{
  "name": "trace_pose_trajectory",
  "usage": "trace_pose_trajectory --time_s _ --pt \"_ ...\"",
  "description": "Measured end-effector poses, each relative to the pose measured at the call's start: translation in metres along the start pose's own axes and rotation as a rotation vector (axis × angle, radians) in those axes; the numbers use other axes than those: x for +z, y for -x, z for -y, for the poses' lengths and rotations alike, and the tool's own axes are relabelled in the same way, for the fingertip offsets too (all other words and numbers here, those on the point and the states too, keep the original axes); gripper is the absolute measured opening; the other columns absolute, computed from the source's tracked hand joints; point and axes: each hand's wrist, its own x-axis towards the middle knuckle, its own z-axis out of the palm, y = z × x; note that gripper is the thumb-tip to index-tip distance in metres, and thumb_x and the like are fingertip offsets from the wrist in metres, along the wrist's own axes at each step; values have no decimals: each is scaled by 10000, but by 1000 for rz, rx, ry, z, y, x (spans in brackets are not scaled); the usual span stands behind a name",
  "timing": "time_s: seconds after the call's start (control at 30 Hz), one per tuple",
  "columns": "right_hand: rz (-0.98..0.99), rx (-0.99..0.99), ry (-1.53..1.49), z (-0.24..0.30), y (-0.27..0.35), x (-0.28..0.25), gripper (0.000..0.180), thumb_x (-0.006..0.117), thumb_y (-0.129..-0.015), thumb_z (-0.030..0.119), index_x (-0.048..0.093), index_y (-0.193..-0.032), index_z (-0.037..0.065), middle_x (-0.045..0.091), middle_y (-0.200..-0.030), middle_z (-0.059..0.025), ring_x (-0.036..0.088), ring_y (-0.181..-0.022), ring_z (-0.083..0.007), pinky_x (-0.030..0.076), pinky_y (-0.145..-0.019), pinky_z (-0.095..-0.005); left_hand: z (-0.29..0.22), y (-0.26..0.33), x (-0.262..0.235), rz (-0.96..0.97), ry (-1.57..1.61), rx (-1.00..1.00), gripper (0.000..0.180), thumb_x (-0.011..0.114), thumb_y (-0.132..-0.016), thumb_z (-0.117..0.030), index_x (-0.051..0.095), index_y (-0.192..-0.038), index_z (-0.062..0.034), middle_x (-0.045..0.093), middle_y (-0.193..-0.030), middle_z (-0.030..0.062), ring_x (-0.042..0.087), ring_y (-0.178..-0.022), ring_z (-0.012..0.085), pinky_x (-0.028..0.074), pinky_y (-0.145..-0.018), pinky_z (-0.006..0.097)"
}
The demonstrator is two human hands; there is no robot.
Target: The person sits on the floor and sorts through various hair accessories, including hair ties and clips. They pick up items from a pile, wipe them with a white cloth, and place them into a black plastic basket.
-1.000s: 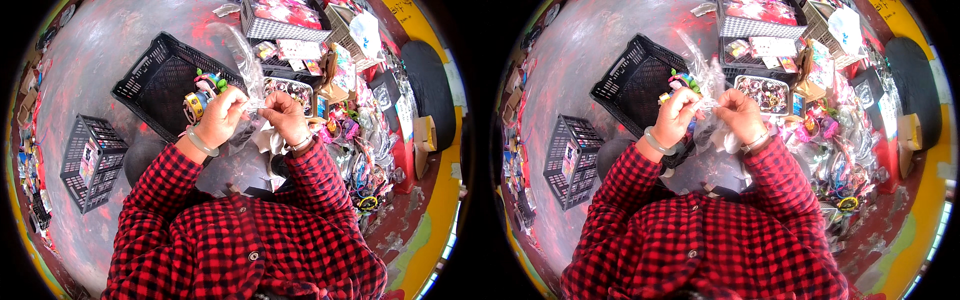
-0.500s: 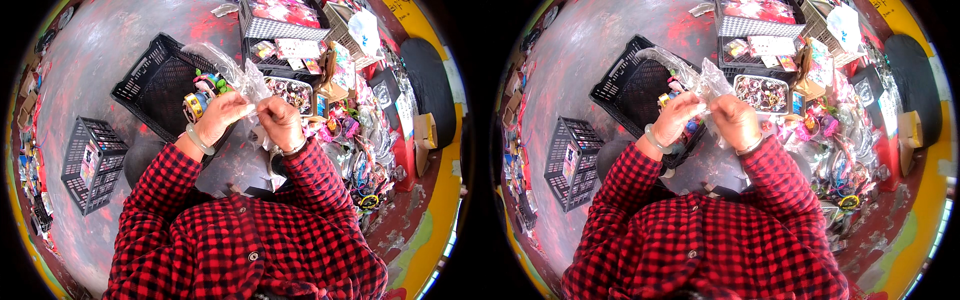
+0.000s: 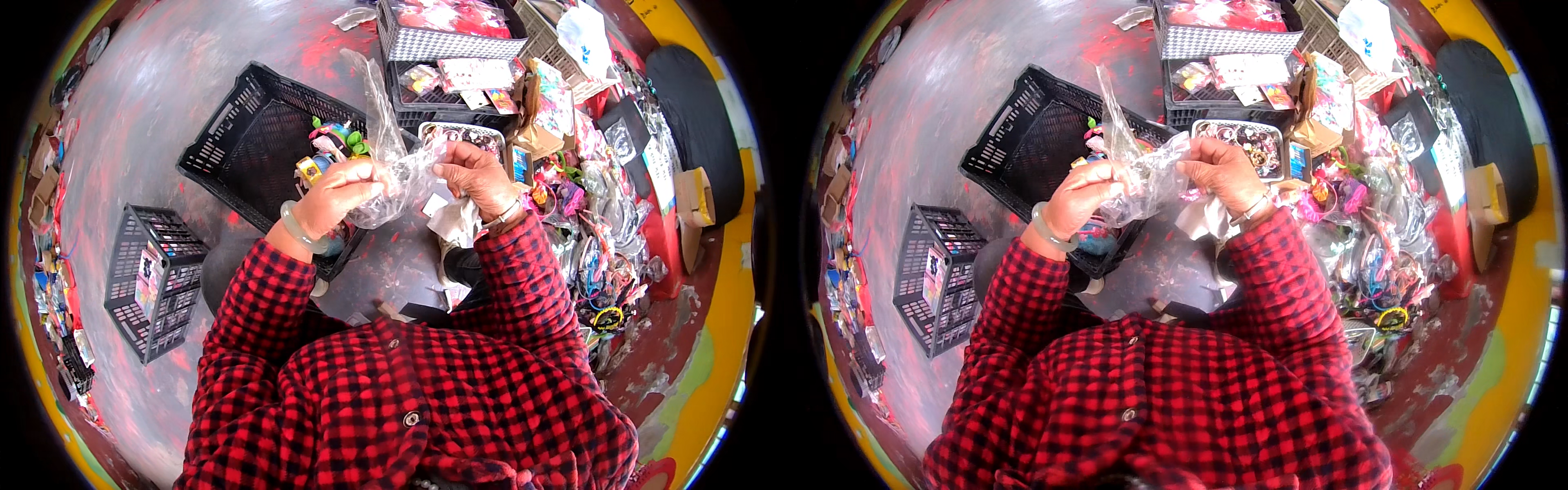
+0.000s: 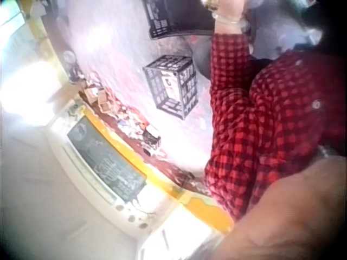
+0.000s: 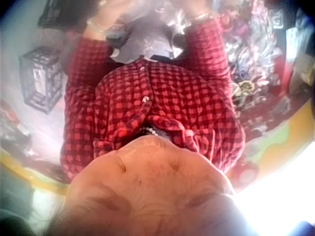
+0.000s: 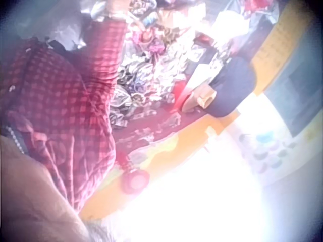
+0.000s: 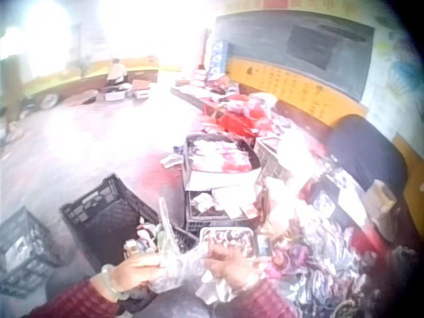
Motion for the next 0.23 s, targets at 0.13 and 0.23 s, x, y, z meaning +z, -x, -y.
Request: trace_pose_trajectory --time_s 0.13,0.23 --pt "-119 -93 -70 1 6 7 86 655 -801 80 663 -871 30 584 -668 36 458 -538 -39 359 -483 -187 5 0 -10 -76 72 31 164 453 -867 -77 549 -917 46 596 -914 103 548 -862 158 408 -817 281" --pt "-155 -122 -113 -2 6 7 118 646 -814 91 673 -918 42 612 -698 18 472 -532 -50 371 -487 -185 9 1 -18 -116 -18 54 199 460 -893 -119 539 -983 40 589 -946 107 548 -877 161 404 -839 293"
